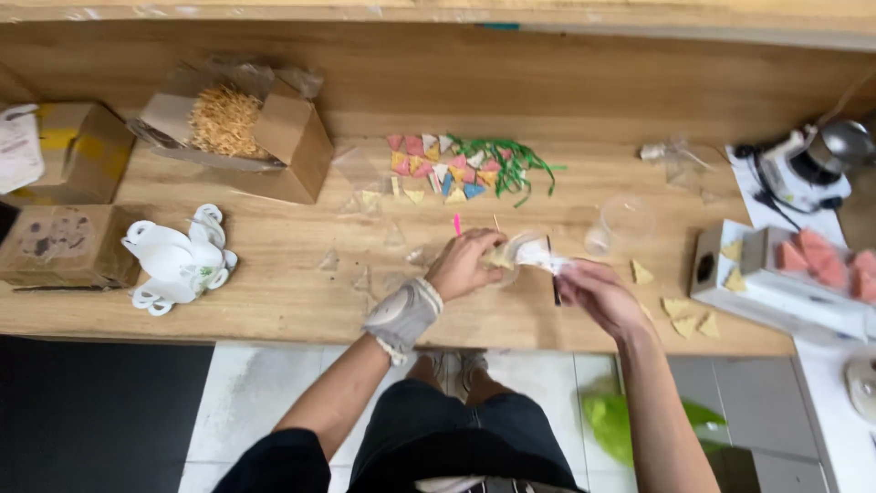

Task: The user is seen decorating small triangle shaped scented wax melts using a toothpick and a brush.

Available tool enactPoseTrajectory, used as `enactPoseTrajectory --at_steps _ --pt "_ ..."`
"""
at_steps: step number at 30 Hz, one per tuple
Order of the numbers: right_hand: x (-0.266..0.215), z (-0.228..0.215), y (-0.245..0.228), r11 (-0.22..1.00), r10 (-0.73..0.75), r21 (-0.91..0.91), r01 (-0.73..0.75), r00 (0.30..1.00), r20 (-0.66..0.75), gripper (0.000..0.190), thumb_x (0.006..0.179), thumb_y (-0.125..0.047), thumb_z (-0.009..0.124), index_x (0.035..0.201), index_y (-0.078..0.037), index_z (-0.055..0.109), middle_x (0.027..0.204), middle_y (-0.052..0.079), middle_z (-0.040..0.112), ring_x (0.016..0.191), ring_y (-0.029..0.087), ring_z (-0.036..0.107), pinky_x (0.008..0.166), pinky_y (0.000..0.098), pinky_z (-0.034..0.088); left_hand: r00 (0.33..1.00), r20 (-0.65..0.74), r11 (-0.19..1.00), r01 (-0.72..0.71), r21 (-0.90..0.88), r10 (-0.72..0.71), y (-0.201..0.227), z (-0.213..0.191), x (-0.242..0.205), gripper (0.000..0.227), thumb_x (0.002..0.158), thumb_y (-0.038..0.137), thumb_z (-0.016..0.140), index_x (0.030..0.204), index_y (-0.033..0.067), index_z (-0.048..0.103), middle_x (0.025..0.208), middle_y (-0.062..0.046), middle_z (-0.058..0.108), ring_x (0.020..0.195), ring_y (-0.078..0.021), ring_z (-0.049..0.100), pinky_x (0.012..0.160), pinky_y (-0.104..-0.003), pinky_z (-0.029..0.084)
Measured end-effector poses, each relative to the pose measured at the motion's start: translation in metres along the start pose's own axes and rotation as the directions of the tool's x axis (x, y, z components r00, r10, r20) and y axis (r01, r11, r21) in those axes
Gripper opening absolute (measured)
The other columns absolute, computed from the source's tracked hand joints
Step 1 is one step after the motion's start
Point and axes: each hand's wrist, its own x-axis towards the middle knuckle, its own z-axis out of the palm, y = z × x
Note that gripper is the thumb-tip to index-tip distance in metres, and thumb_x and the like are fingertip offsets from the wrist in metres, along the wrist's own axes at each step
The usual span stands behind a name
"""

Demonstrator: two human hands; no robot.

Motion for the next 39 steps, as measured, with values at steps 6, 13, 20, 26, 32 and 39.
enactPoseTrajectory --at_steps 6,13,20,26,32,39 --pt "0.013 -0.021 -0.002 1.000 0.020 -0.023 -0.020 1.000 -0.013 0.021 0.101 -0.019 0.062 0.087 -0.004 0.058 0.072 0.002 0.048 0.068 0.016 0.044 0.067 0.0327 0.039 0.999 0.005 0.998 -0.043 -0.048 0.043 0.007 -0.010 0.005 0.055 0.072 0.022 0.082 0.121 0.0026 0.065 0.113 -0.017 0.069 0.101 -0.0329 0.068 0.091 -0.043 0.055" --pt "0.009 -0.017 -0.015 0.998 0.057 -0.023 -0.056 0.998 0.036 0.029 0.104 -0.026 0.061 0.085 -0.005 0.057 0.072 0.003 0.046 0.066 0.013 0.041 0.062 0.0291 0.036 0.999 0.015 0.997 -0.038 -0.065 0.039 0.007 0.004 0.011 0.053 0.071 0.020 0.080 0.120 0.0036 0.066 0.113 -0.015 0.069 0.101 -0.0309 0.068 0.092 -0.042 0.054" --pt "-0.003 -0.035 -0.004 0.993 0.118 0.017 -0.119 0.992 0.047 0.025 0.107 -0.019 0.060 0.084 -0.008 0.057 0.070 0.000 0.045 0.064 0.010 0.039 0.056 0.0257 0.032 1.000 0.023 0.999 -0.016 -0.029 0.017 0.020 0.011 0.006 0.051 0.072 0.022 0.082 0.118 0.0049 0.068 0.110 -0.013 0.071 0.107 -0.0314 0.066 0.096 -0.043 0.052" --pt "-0.002 -0.015 -0.007 0.972 0.180 -0.136 -0.193 0.979 -0.099 0.022 0.104 -0.021 0.056 0.089 -0.006 0.061 0.063 -0.004 0.044 0.055 0.008 0.035 0.048 0.0243 0.027 1.000 0.027 1.000 0.010 0.010 -0.010 0.014 0.008 0.001 0.054 0.072 0.026 0.082 0.119 0.0040 0.066 0.110 -0.014 0.069 0.107 -0.0327 0.065 0.098 -0.044 0.050" --pt "-0.001 0.032 -0.026 0.726 -0.013 -0.656 -0.205 0.950 -0.311 0.028 0.104 -0.021 0.059 0.110 0.002 0.074 0.072 0.011 0.068 0.056 0.012 0.053 0.053 0.0245 0.042 0.998 -0.014 0.998 -0.064 0.012 0.064 0.016 -0.004 0.002 0.053 0.071 0.022 0.081 0.118 0.0032 0.067 0.114 -0.016 0.069 0.110 -0.0348 0.063 0.099 -0.044 0.049" --pt "-0.008 0.090 -0.056 0.490 -0.203 -0.871 -0.032 0.968 -0.150 0.029 0.096 -0.007 0.068 0.122 0.005 0.071 0.103 0.013 0.078 0.092 0.013 0.073 0.081 0.0268 0.059 0.997 0.024 0.995 0.079 -0.057 -0.077 0.026 -0.009 -0.002 0.059 0.078 0.021 0.080 0.132 0.0058 0.064 0.099 -0.012 0.062 0.090 -0.0273 0.064 0.083 -0.039 0.054"
